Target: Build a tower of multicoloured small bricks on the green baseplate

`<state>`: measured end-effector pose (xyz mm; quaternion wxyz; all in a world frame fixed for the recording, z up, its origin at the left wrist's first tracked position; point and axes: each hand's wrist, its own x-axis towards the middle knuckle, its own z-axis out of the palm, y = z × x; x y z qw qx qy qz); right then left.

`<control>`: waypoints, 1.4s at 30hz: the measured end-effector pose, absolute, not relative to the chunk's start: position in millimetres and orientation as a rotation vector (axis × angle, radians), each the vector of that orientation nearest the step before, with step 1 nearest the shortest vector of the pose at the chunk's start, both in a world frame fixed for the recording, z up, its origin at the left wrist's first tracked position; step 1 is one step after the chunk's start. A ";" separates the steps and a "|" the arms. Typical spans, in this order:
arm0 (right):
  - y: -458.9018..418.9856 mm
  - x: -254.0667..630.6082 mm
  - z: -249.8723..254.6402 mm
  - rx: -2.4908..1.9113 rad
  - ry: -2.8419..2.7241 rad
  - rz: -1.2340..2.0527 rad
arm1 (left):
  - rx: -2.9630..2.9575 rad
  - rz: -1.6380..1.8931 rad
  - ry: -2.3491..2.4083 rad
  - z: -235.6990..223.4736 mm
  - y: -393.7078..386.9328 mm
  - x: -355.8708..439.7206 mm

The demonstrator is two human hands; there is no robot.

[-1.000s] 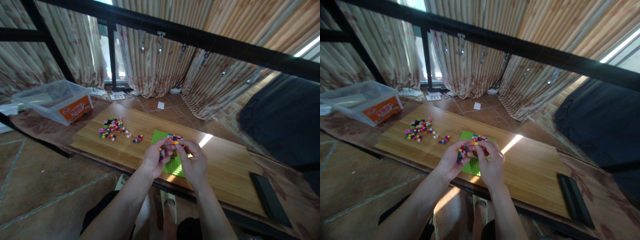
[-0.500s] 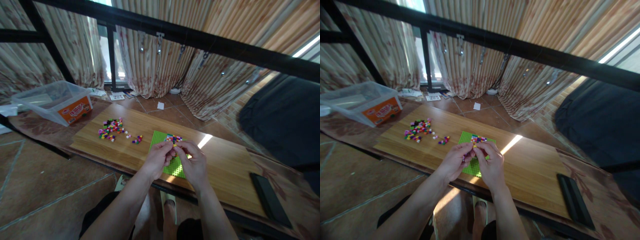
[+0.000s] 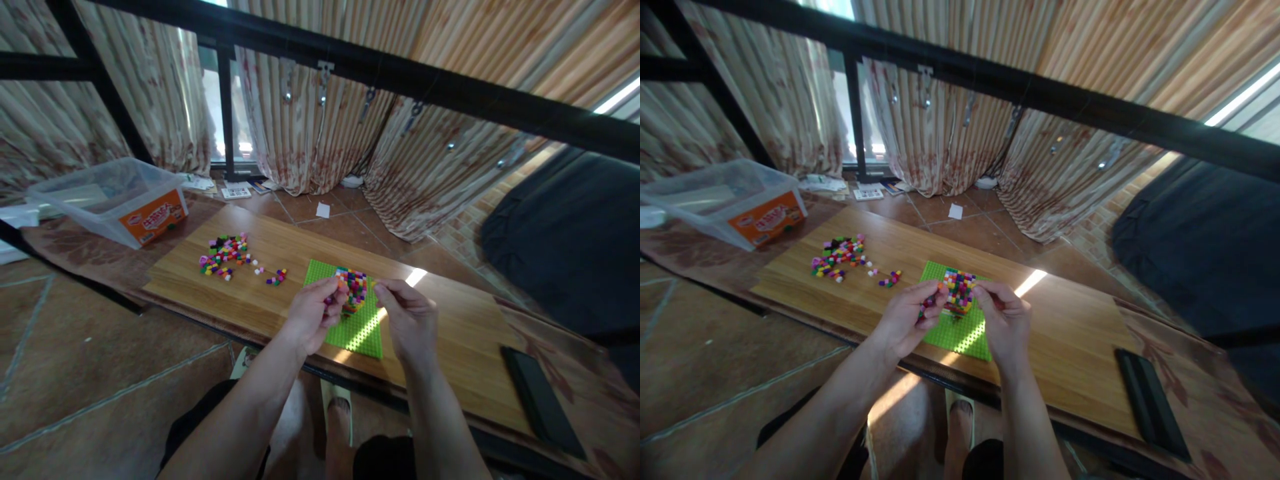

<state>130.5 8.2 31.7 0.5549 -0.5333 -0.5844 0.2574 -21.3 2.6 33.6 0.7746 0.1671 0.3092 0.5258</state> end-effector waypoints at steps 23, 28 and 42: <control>15.6 128.1 10.3 -1.494 -1.625 0.290 | 0.267 1.223 0.768 30.7 8.0 -26.6; 15.7 124.8 11.7 -1.479 -1.617 0.247 | 0.270 1.229 0.768 30.4 7.4 -26.3; 15.1 126.7 9.7 -1.467 -1.627 0.185 | 0.264 1.228 0.759 29.3 7.5 -25.6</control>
